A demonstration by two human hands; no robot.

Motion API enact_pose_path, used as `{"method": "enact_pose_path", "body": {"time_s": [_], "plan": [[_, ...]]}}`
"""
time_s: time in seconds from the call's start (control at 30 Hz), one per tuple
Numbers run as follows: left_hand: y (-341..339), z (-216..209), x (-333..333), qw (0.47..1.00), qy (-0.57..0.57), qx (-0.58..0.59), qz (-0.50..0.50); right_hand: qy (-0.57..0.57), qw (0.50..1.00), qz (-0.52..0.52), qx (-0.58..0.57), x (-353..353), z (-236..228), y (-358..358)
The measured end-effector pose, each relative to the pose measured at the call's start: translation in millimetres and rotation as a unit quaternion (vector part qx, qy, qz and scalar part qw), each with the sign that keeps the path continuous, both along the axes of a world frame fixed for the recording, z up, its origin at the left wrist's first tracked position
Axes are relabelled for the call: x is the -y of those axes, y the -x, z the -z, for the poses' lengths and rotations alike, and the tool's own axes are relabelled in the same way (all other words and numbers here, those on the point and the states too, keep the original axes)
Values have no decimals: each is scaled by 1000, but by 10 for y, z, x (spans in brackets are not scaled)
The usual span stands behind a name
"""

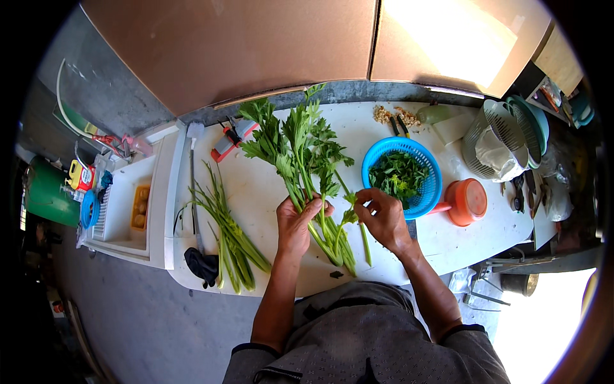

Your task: The person plucks leaves from celery stalks and places them into a blue colander. They then peel the outer layers off the celery stalks and set them aside on the counter.

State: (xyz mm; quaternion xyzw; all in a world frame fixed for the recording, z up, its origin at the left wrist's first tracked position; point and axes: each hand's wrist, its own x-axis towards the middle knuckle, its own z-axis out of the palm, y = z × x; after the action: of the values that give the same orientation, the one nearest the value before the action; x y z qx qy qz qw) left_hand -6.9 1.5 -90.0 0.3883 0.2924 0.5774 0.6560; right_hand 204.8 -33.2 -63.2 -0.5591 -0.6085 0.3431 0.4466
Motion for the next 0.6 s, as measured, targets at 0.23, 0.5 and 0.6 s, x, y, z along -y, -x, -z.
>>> {"method": "enact_pose_path", "body": {"time_s": [0.23, 0.5, 0.6], "plan": [[-66, -86, 55, 1000, 17, -15, 17, 28, 993, -88, -69, -143, -298, 179], [-5, -67, 58, 998, 22, -48, 19, 85, 964, -104, -229, -232, -281, 297], [-24, -134, 69, 998, 17, -56, 21, 84, 933, -147, -319, -253, -294, 362]]}}
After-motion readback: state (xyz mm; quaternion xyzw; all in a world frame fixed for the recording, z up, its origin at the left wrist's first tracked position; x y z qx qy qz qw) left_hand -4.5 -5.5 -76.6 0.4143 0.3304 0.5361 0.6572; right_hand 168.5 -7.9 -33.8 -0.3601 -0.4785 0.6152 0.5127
